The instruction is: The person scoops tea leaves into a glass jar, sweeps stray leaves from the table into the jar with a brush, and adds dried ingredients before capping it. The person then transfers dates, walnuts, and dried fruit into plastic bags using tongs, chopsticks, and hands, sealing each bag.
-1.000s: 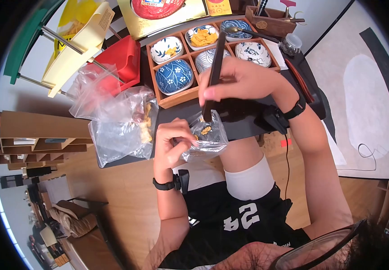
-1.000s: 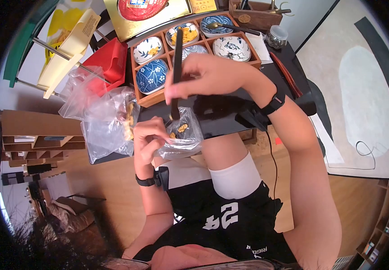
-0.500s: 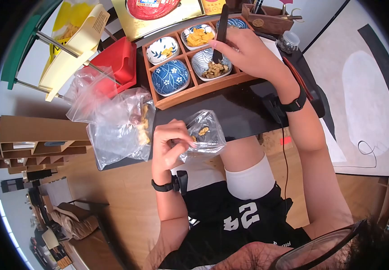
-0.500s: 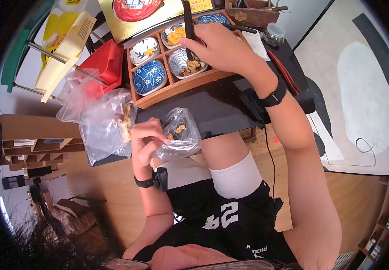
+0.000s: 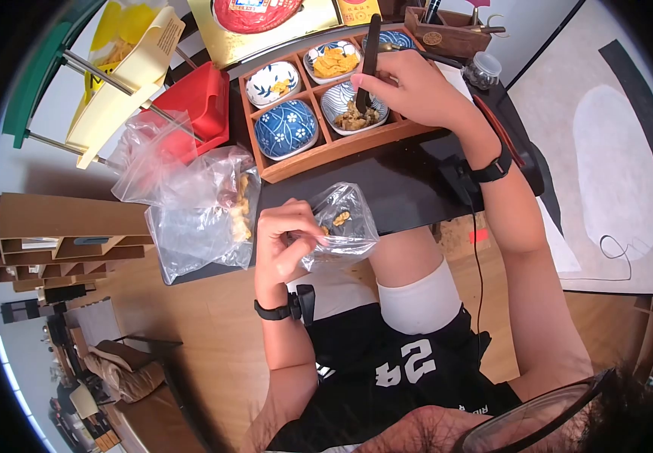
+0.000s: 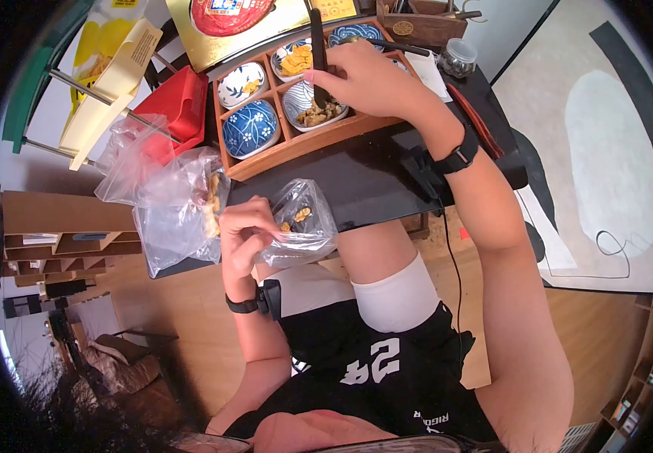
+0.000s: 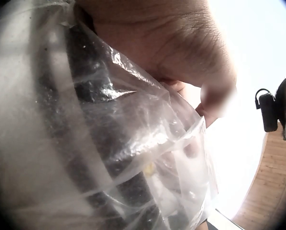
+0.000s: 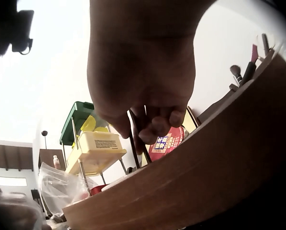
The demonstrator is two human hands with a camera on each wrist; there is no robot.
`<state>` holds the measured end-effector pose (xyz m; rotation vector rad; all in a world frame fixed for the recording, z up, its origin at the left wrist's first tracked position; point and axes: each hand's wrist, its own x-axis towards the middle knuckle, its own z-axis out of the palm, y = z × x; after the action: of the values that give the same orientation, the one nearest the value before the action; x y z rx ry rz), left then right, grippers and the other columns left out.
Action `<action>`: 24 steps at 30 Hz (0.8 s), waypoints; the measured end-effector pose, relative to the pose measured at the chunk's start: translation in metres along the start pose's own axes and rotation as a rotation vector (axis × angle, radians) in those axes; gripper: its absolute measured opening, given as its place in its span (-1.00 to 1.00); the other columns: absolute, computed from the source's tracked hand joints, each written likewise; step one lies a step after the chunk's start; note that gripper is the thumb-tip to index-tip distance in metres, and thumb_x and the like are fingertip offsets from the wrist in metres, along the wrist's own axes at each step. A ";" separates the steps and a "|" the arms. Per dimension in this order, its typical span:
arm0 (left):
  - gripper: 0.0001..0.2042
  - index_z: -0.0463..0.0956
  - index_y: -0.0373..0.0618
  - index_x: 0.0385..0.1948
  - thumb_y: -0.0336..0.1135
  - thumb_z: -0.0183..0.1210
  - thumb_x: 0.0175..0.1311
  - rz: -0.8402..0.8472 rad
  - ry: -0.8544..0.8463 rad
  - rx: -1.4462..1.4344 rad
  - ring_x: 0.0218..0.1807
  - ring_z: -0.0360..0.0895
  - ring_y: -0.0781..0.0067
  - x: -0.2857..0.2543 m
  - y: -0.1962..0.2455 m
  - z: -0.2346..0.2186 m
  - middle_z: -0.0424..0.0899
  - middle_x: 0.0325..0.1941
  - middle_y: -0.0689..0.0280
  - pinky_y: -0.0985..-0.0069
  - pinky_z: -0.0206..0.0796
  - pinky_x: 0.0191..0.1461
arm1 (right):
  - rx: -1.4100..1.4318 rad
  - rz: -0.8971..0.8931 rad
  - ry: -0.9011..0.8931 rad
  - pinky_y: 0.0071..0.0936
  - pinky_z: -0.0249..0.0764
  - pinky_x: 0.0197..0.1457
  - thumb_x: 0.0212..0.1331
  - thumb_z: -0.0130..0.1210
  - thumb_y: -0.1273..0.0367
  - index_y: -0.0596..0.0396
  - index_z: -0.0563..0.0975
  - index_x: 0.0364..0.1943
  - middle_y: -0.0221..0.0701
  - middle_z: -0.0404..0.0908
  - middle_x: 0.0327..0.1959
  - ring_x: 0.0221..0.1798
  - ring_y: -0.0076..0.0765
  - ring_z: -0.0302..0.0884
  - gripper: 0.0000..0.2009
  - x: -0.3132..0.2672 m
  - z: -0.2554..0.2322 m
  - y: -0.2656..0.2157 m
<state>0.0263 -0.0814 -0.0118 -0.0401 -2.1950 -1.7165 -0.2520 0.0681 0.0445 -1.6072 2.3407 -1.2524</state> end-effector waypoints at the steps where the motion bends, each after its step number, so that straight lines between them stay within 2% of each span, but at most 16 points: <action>1: -0.79 0.71 -0.24 -0.58 -0.50 0.10 -0.30 0.007 -0.002 0.009 -0.49 0.36 0.47 0.000 0.000 0.000 0.63 -0.60 0.29 0.53 0.16 -0.36 | 0.002 0.005 -0.031 -0.35 0.21 -0.45 0.43 0.18 0.13 0.24 0.64 -0.31 -0.37 0.43 -0.65 -0.57 -0.43 0.24 -0.62 0.001 -0.002 0.003; 2: -0.79 0.71 -0.24 -0.58 -0.50 0.10 -0.30 0.008 -0.001 0.009 -0.49 0.36 0.47 0.000 0.000 0.000 0.63 -0.60 0.29 0.53 0.16 -0.36 | 0.004 0.010 -0.062 -0.42 0.14 -0.44 0.44 0.17 0.13 0.18 0.69 -0.21 -0.47 0.38 -0.64 -0.53 -0.56 0.18 -0.66 0.002 -0.004 0.005; 6: -0.78 0.71 -0.24 -0.58 -0.51 0.09 -0.31 0.010 0.002 -0.003 -0.49 0.36 0.48 0.000 0.000 0.000 0.64 -0.60 0.29 0.53 0.14 -0.39 | 0.061 -0.007 -0.075 -0.43 0.10 -0.44 0.44 0.18 0.13 0.16 0.70 -0.20 -0.51 0.32 -0.63 -0.52 -0.58 0.14 -0.66 0.003 -0.006 0.005; 12: -0.77 0.71 -0.24 -0.57 -0.53 0.08 -0.31 -0.003 0.004 -0.007 -0.47 0.36 0.49 0.000 0.003 0.001 0.64 -0.59 0.29 0.55 0.14 -0.42 | 0.026 0.077 -0.093 -0.47 0.13 -0.41 0.45 0.17 0.15 0.14 0.71 -0.17 -0.53 0.39 -0.58 -0.47 -0.62 0.20 -0.68 0.005 -0.007 0.014; 17: -0.77 0.71 -0.24 -0.57 -0.53 0.08 -0.30 -0.004 0.001 0.002 -0.46 0.36 0.50 -0.001 0.000 0.000 0.63 -0.59 0.30 0.56 0.14 -0.42 | 0.179 0.043 -0.101 -0.59 0.24 -0.23 0.51 0.09 0.16 0.10 0.72 -0.09 -0.61 0.52 -0.41 -0.30 -0.65 0.36 -0.68 0.011 -0.010 0.033; 21: -0.78 0.71 -0.23 -0.57 -0.53 0.09 -0.29 0.011 -0.003 -0.004 -0.47 0.36 0.50 -0.001 0.001 -0.001 0.63 -0.60 0.31 0.55 0.13 -0.42 | 0.347 0.073 -0.148 -0.62 0.22 -0.21 0.54 0.03 0.12 0.06 0.72 -0.11 -0.64 0.50 -0.40 -0.28 -0.70 0.33 -0.65 0.013 -0.013 0.034; 24: -0.79 0.71 -0.22 -0.56 -0.53 0.10 -0.28 0.033 -0.014 0.011 -0.49 0.36 0.50 0.000 -0.001 -0.001 0.63 -0.60 0.31 0.54 0.13 -0.39 | 0.475 0.086 -0.212 -0.65 0.19 -0.24 0.56 -0.01 0.09 0.04 0.72 -0.13 -0.68 0.45 -0.42 -0.31 -0.74 0.27 -0.62 0.011 -0.017 0.018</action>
<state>0.0261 -0.0826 -0.0121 -0.0858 -2.2014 -1.6915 -0.2784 0.0720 0.0487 -1.3870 1.7910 -1.4029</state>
